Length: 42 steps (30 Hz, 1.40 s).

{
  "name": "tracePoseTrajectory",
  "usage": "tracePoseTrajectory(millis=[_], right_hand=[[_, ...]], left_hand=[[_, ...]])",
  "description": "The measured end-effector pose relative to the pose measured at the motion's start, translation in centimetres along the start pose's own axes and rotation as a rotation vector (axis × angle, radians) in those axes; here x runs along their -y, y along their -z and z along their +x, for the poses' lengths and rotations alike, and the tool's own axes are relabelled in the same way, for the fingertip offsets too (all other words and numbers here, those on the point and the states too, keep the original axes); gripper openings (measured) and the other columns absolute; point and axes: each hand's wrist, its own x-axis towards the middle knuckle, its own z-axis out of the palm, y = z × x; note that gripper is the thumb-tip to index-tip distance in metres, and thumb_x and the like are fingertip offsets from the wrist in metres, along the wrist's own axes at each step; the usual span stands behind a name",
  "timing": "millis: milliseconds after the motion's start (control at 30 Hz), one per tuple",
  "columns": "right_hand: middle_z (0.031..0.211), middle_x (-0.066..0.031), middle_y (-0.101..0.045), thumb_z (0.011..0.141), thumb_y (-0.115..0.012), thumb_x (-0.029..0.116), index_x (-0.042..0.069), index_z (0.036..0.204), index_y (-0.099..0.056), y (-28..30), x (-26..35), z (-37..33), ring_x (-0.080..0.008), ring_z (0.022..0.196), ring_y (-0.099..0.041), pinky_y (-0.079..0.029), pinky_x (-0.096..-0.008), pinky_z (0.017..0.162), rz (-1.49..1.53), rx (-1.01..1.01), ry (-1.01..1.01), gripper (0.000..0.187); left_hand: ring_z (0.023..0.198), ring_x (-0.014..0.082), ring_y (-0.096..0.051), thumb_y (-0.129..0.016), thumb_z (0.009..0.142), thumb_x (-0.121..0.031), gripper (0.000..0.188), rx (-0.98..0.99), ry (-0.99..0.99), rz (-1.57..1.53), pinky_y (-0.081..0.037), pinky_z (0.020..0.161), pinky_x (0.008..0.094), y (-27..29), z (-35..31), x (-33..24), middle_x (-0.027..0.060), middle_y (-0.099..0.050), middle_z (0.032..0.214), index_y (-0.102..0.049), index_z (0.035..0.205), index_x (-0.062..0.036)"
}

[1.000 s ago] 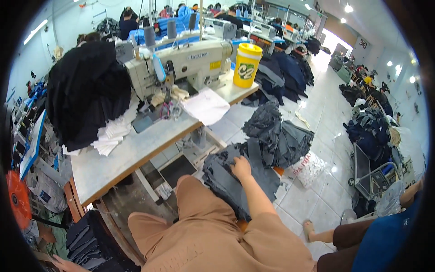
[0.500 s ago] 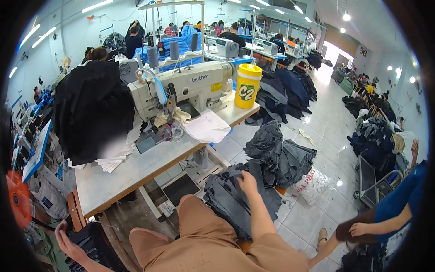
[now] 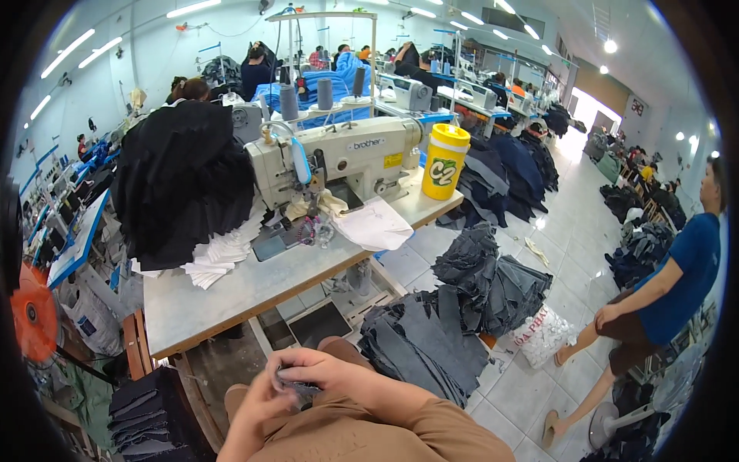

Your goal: Inspecting and stacking fabric pieces at a workstation in a garment factory.

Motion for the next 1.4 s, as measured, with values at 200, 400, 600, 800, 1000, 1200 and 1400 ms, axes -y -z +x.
tracePoseTrajectory(millis=[200, 400, 600, 800, 1000, 1200, 1400], right_hand=[[0.099, -0.0151, -0.053, 0.091, -0.049, 0.029, 0.000, 0.078, -0.055, 0.0, 2.3, 0.4, -0.0220, 0.092, -0.052, -0.037, -0.0344, 0.086, -0.044, 0.268, 0.183, 0.032], [0.126, -0.0158, -0.046, 0.097, -0.038, 0.039, 0.006, 0.121, -0.047, 1.5, 1.7, -2.2, -0.0182, 0.117, -0.046, -0.035, -0.0314, 0.099, -0.503, -0.317, -0.262, 0.043], [0.097, -0.0094, -0.060, 0.087, -0.061, 0.018, 0.005, 0.122, -0.044, 2.4, -0.1, -3.6, -0.0166, 0.087, -0.061, -0.048, -0.0290, 0.079, -0.443, -0.284, -0.270, 0.041], [0.121, -0.0128, -0.052, 0.080, -0.061, 0.003, 0.003, 0.126, -0.044, 1.8, -0.5, -3.5, -0.0188, 0.110, -0.051, -0.042, -0.0330, 0.094, -0.272, -0.513, -0.195, 0.050], [0.119, -0.0138, -0.054, 0.087, -0.050, 0.016, -0.002, 0.123, -0.045, 2.5, -0.7, -2.6, -0.0214, 0.113, -0.050, -0.036, -0.0326, 0.098, -0.119, -0.579, -0.261, 0.041], [0.112, -0.0051, -0.055, 0.082, -0.059, -0.002, 0.002, 0.117, -0.051, 3.2, -1.6, -3.4, -0.0130, 0.106, -0.051, -0.042, -0.0279, 0.089, -0.474, -0.424, -0.230, 0.036], [0.080, -0.0084, -0.061, 0.086, -0.060, 0.013, 0.002, 0.102, -0.057, 3.9, -2.1, -3.4, -0.0142, 0.078, -0.059, -0.045, -0.0277, 0.068, -0.954, -0.349, -0.039, 0.020]], left_hand=[[0.084, 0.0138, -0.058, -0.064, 0.081, -0.004, 0.010, -0.005, -0.061, 0.122, -0.045, 0.077, 0.0286, -0.7, -0.6, 1.1, 0.0061, -0.063, 0.083, -0.060, 0.089, -0.0003], [0.087, 0.0367, -0.060, -0.058, 0.068, 0.001, 0.018, -0.389, -0.526, 0.779, -0.050, 0.070, 0.0369, 1.1, 0.3, -0.6, 0.0187, -0.059, 0.105, -0.054, 0.085, -0.0008], [0.095, 0.0417, -0.058, -0.054, 0.063, 0.001, 0.024, -0.504, -0.572, 0.976, -0.050, 0.075, 0.0412, 2.5, 1.3, -1.7, 0.0209, -0.055, 0.118, -0.053, 0.087, -0.0012], [0.098, 0.0395, -0.056, -0.049, 0.058, 0.010, 0.031, -0.408, -0.501, 0.923, -0.047, 0.082, 0.0410, 2.7, 1.5, 0.2, 0.0202, -0.058, 0.108, -0.048, 0.088, 0.0025], [0.094, 0.0359, -0.055, -0.052, 0.058, 0.009, 0.028, -0.459, -0.584, 1.001, -0.043, 0.085, 0.0401, 2.2, 1.4, 0.7, 0.0154, -0.058, 0.100, -0.047, 0.084, 0.0002], [0.111, 0.0309, -0.046, -0.064, 0.061, -0.021, 0.055, -0.098, -0.323, 0.625, -0.032, 0.097, 0.0371, 3.5, 0.5, 0.5, 0.0134, -0.051, 0.112, -0.049, 0.111, -0.0026], [0.102, 0.0155, -0.048, -0.070, 0.072, -0.019, 0.060, -0.050, -0.063, -0.276, -0.035, 0.089, 0.0274, 1.3, 0.6, 3.2, 0.0073, -0.051, 0.109, -0.043, 0.122, -0.0007]])
